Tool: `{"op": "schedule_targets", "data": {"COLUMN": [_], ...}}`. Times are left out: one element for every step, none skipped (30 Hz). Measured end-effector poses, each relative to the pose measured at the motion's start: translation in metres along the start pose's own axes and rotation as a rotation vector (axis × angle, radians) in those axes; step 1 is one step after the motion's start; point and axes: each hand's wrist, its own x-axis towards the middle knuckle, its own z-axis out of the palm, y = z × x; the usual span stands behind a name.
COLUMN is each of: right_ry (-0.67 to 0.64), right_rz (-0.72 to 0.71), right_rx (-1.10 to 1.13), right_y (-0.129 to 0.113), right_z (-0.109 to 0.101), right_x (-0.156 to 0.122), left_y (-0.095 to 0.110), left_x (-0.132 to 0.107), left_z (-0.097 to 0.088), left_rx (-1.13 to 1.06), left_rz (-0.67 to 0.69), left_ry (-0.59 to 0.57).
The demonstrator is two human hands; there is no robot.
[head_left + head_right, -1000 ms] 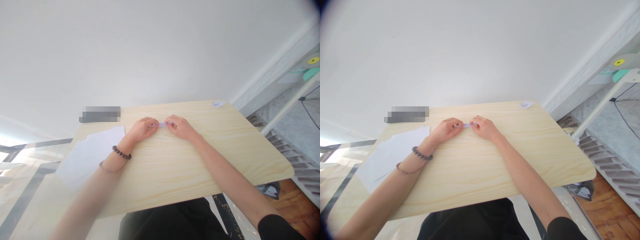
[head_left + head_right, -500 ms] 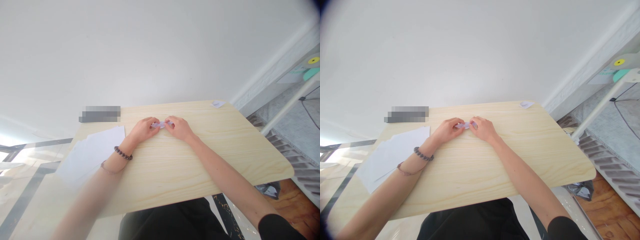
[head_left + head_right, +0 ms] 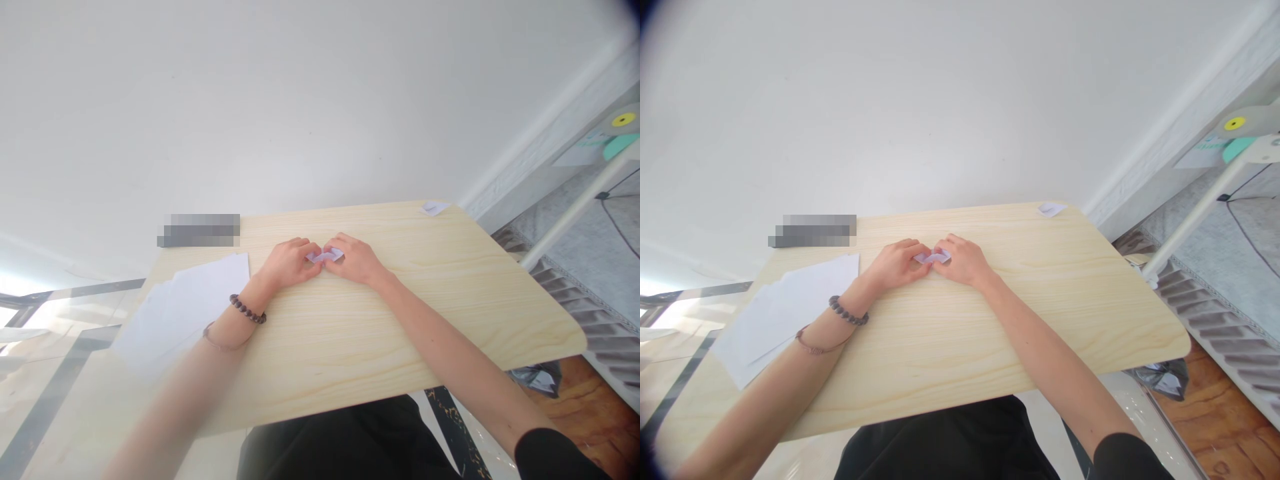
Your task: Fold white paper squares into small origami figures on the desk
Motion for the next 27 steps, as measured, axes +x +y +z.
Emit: {"op": "schedule_targets", "data": {"right_ry": [0.003,0.006,0.008,0.010,0.012,0.015,0.019,0.022,0.025,0.027,0.027,0.027,0.027,0.025,0.024,0.023,0.021,0.020,0.019,0.019,0.019,0.020,0.021,0.022,0.025,0.028,0.034], "right_rz": [-0.004,-0.008,-0.014,-0.021,-0.030,-0.040,-0.049,-0.057,-0.062,-0.065,-0.065,-0.065,-0.063,-0.061,-0.058,-0.053,-0.049,-0.044,-0.039,-0.037,-0.036,-0.036,-0.038,-0.041,-0.044,-0.048,-0.050], "right_rx": [-0.002,-0.005,-0.007,-0.006,-0.002,0.003,0.009,0.013,0.016,0.017,0.016,0.014,0.010,0.005,0.001,-0.003,-0.006,-0.008,-0.008,-0.008,-0.008,-0.008,-0.009,-0.009,-0.009,-0.008,-0.006], "right_y": [0.0006,0.0012,0.0018,0.0024,0.0030,0.0034,0.0038,0.0041,0.0043,0.0044,0.0045,0.0045,0.0044,0.0044,0.0043,0.0043,0.0042,0.0042,0.0041,0.0041,0.0041,0.0041,0.0041,0.0043,0.0044,0.0045,0.0047], "right_z": [0.0007,0.0013,0.0018,0.0021,0.0023,0.0024,0.0024,0.0025,0.0027,0.0029,0.0033,0.0039,0.0044,0.0050,0.0054,0.0058,0.0061,0.0063,0.0063,0.0063,0.0063,0.0063,0.0063,0.0063,0.0064,0.0064,0.0065], "right_x": [0.0002,0.0003,0.0004,0.0005,0.0004,0.0002,0.0001,-0.0001,-0.0003,-0.0004,-0.0004,-0.0003,-0.0001,0.0001,0.0004,0.0006,0.0009,0.0011,0.0013,0.0014,0.0015,0.0016,0.0016,0.0016,0.0015,0.0014,0.0013], "left_y": [0.0004,0.0010,0.0016,0.0023,0.0030,0.0036,0.0041,0.0044,0.0046,0.0046,0.0045,0.0042,0.0040,0.0037,0.0035,0.0033,0.0032,0.0031,0.0030,0.0030,0.0029,0.0028,0.0027,0.0027,0.0026,0.0025,0.0024], "left_x": [0.0000,-0.0001,-0.0001,-0.0002,-0.0003,-0.0003,-0.0004,-0.0003,-0.0003,-0.0002,0.0000,0.0001,0.0003,0.0005,0.0006,0.0008,0.0009,0.0010,0.0011,0.0012,0.0012,0.0012,0.0011,0.0009,0.0007,0.0005,0.0003], "left_z": [0.0002,0.0002,0.0000,-0.0005,-0.0011,-0.0018,-0.0025,-0.0031,-0.0036,-0.0038,-0.0038,-0.0035,-0.0030,-0.0022,-0.0014,-0.0005,0.0004,0.0012,0.0019,0.0024,0.0028,0.0030,0.0030,0.0029,0.0026,0.0022,0.0017], "left_rx": [0.014,0.026,0.035,0.039,0.038,0.035,0.030,0.026,0.024,0.024,0.024,0.025,0.026,0.028,0.028,0.028,0.027,0.024,0.021,0.018,0.015,0.014,0.015,0.019,0.027,0.036,0.047], "left_rz": [-0.001,-0.004,-0.006,-0.007,-0.006,-0.004,-0.002,-0.002,-0.003,-0.005,-0.007,-0.010,-0.014,-0.020,-0.026,-0.033,-0.039,-0.043,-0.045,-0.047,-0.050,-0.053,-0.055,-0.054,-0.049,-0.040,-0.032], "left_ry": [0.004,0.009,0.014,0.016,0.016,0.014,0.011,0.008,0.004,0.001,-0.003,-0.006,-0.007,-0.008,-0.008,-0.007,-0.006,-0.005,-0.005,-0.004,-0.004,-0.002,0.000,0.002,0.006,0.012,0.019]}}
